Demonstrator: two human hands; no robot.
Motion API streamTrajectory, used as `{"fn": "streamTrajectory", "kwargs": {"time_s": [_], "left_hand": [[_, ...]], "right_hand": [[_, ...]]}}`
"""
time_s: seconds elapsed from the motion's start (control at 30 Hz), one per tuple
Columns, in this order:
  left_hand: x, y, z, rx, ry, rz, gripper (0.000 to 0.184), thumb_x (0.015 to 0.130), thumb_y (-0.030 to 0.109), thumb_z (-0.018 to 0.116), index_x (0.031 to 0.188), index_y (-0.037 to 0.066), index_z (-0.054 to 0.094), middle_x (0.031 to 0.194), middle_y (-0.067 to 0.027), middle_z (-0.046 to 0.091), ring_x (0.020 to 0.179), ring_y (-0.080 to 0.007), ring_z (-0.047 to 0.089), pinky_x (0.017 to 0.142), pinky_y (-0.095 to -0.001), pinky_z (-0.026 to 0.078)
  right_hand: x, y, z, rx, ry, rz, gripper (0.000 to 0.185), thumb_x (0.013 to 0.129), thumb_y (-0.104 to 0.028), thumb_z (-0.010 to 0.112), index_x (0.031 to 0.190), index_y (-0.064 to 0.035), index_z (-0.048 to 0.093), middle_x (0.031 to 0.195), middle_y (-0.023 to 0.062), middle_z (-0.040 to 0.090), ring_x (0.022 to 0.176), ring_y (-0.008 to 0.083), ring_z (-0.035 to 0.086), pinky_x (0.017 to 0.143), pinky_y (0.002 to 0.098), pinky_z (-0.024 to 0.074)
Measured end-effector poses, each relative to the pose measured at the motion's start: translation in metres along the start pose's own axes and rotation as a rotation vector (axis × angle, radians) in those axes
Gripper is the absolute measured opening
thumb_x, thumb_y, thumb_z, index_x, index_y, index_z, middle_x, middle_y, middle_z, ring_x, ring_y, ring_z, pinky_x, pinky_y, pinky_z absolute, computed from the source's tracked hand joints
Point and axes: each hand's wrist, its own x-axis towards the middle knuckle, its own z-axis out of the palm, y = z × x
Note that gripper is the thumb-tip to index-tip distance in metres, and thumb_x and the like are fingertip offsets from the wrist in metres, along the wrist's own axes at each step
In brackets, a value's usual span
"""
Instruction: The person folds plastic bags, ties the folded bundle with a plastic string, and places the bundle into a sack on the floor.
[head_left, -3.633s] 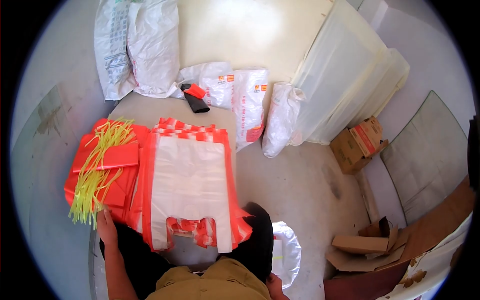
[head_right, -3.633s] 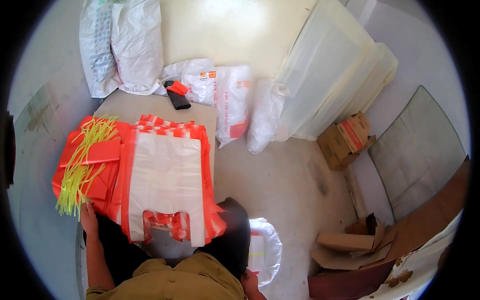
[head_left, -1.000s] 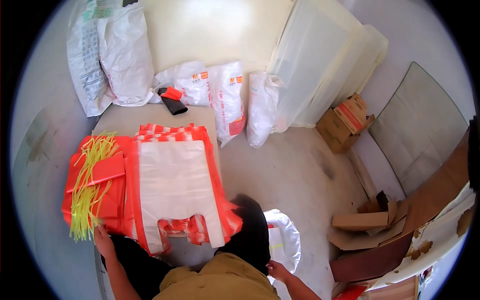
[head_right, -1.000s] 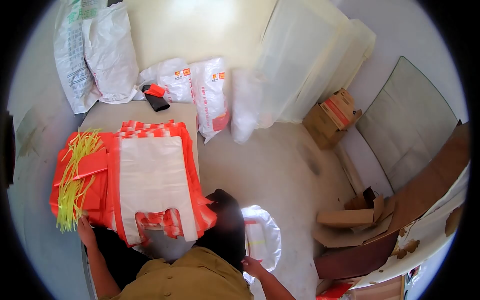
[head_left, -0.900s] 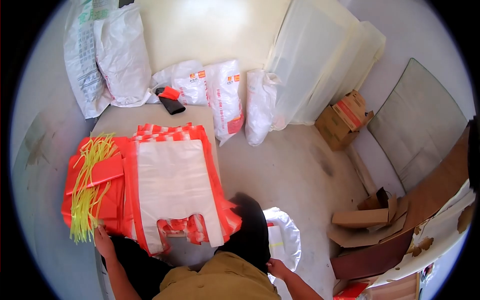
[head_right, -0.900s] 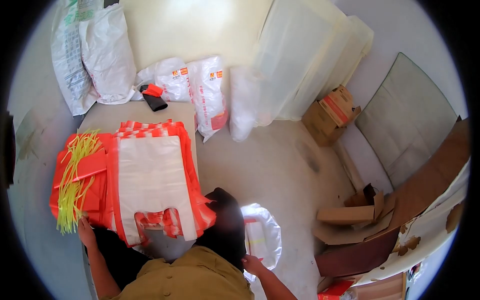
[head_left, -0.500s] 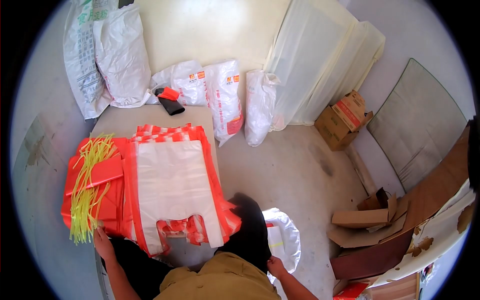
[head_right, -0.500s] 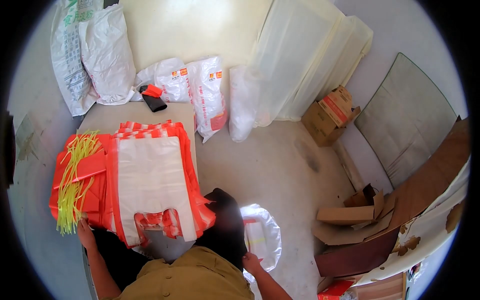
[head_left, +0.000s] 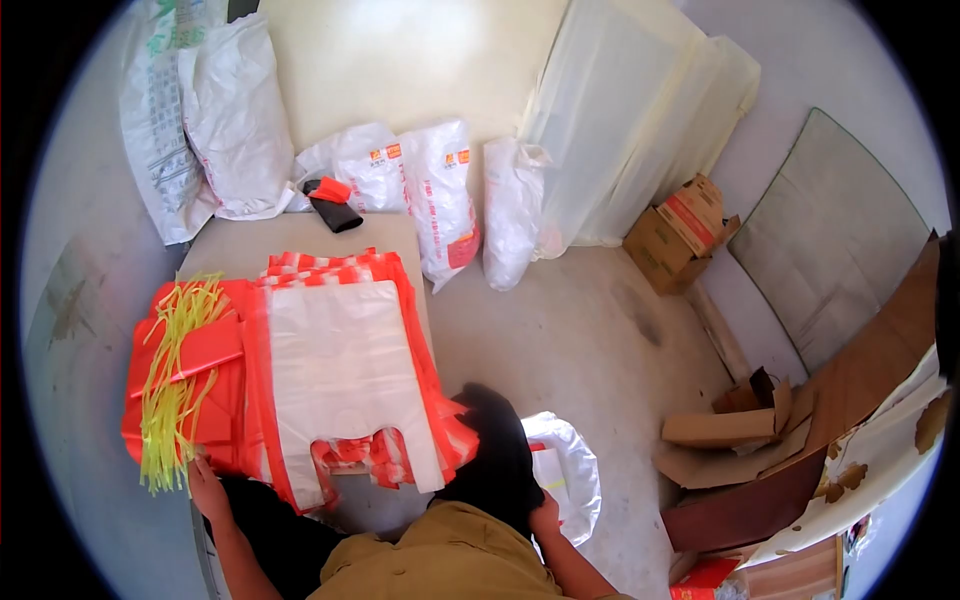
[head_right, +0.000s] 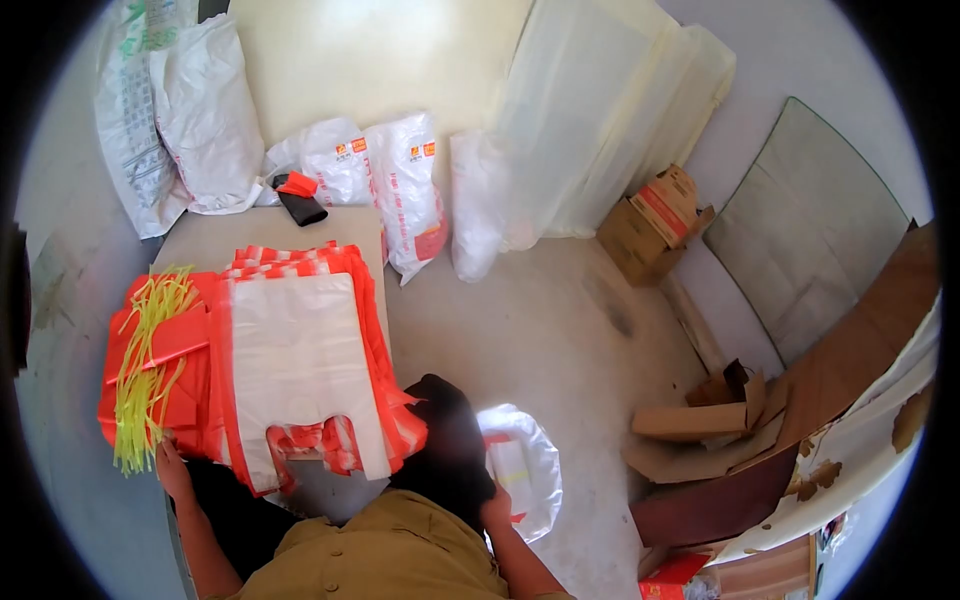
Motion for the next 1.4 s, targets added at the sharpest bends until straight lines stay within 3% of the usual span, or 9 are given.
{"fn": "streamTrajectory", "kwargs": {"time_s": [0.17,0.27,0.47,0.6,0.7,0.8,0.93,1.13,1.4], "left_hand": [[0.000,-0.009,-0.004,0.000,0.002,0.017,0.047,0.111,0.036,0.041,0.111,-0.003,0.068,0.102,-0.0206,0.072,0.096,-0.0358,0.067,0.088,-0.0413,0.051],[0.002,-0.013,-0.007,0.050,-0.002,0.024,0.047,0.111,0.035,0.041,0.110,-0.003,0.069,0.103,-0.0214,0.072,0.096,-0.0367,0.067,0.089,-0.0417,0.051],[0.001,-0.008,-0.003,0.000,-0.009,0.021,0.047,0.111,0.035,0.041,0.111,-0.004,0.068,0.104,-0.0220,0.072,0.099,-0.0368,0.068,0.090,-0.0414,0.051],[0.007,-0.021,0.001,-0.007,-0.004,0.030,0.047,0.111,0.035,0.041,0.112,-0.005,0.068,0.105,-0.0219,0.072,0.098,-0.0370,0.068,0.090,-0.0415,0.052],[0.004,-0.017,-0.001,-0.023,-0.011,0.035,0.048,0.111,0.035,0.041,0.112,-0.004,0.068,0.105,-0.0220,0.072,0.098,-0.0371,0.068,0.090,-0.0419,0.052],[0.002,-0.015,-0.004,0.007,-0.007,0.019,0.048,0.111,0.036,0.042,0.112,-0.004,0.068,0.104,-0.0218,0.073,0.098,-0.0369,0.069,0.089,-0.0418,0.052],[0.004,-0.016,-0.004,0.039,-0.006,0.029,0.048,0.111,0.036,0.042,0.112,-0.003,0.069,0.104,-0.0216,0.073,0.098,-0.0363,0.069,0.089,-0.0415,0.052],[0.000,-0.007,-0.006,-0.003,-0.013,0.048,0.048,0.111,0.036,0.042,0.112,-0.003,0.069,0.104,-0.0208,0.073,0.099,-0.0353,0.070,0.088,-0.0412,0.053],[-0.006,0.000,-0.005,0.100,0.042,0.029,0.044,0.110,0.036,0.043,0.110,0.000,0.069,0.100,-0.0216,0.071,0.094,-0.0381,0.069,0.082,-0.0447,0.052]], "right_hand": [[0.003,0.002,0.003,0.084,0.000,0.045,0.033,0.092,-0.005,0.055,0.122,-0.0004,0.069,0.108,0.0259,0.073,0.106,0.0376,0.070,0.093,0.0415,0.0521],[-0.001,0.013,0.002,0.062,-0.046,-0.011,0.029,0.092,-0.003,0.058,0.119,0.0012,0.068,0.102,0.0197,0.074,0.096,0.0272,0.070,0.088,0.0378,0.0528],[0.003,0.044,-0.032,-0.132,-0.550,0.160,0.029,0.096,-0.010,0.057,0.122,-0.0002,0.066,0.103,0.0180,0.073,0.095,0.0255,0.069,0.086,0.0384,0.0533],[-0.011,-0.003,-0.073,-0.462,-0.828,-0.054,0.024,0.099,-0.016,0.057,0.115,-0.0013,0.066,0.096,0.0159,0.072,0.091,0.0268,0.069,0.083,0.0391,0.0544],[-0.016,-0.007,-0.071,-0.363,-0.468,-0.115,0.021,0.098,-0.019,0.061,0.107,-0.0004,0.065,0.094,0.0160,0.070,0.089,0.0278,0.069,0.080,0.0390,0.0546],[-0.028,-0.028,-0.056,-0.048,-0.088,0.099,0.023,0.096,-0.023,0.067,0.099,-0.0002,0.063,0.089,0.0168,0.068,0.086,0.0299,0.068,0.076,0.0394,0.0543],[-0.051,-0.031,-0.038,-0.258,-0.229,-0.177,0.027,0.094,-0.025,0.072,0.096,-0.0005,0.061,0.082,0.0162,0.066,0.078,0.0317,0.067,0.071,0.0400,0.0529],[-0.057,-0.056,-0.046,-0.207,-0.303,-0.040,0.026,0.095,-0.025,0.070,0.099,0.0001,0.063,0.090,0.0180,0.070,0.082,0.0313,0.069,0.073,0.0390,0.0535],[-0.048,-0.046,-0.088,-0.351,-0.779,-0.116,0.026,0.097,-0.027,0.068,0.105,-0.0028,0.071,0.091,0.0180,0.073,0.088,0.0314,0.071,0.079,0.0387,0.0542]]}}
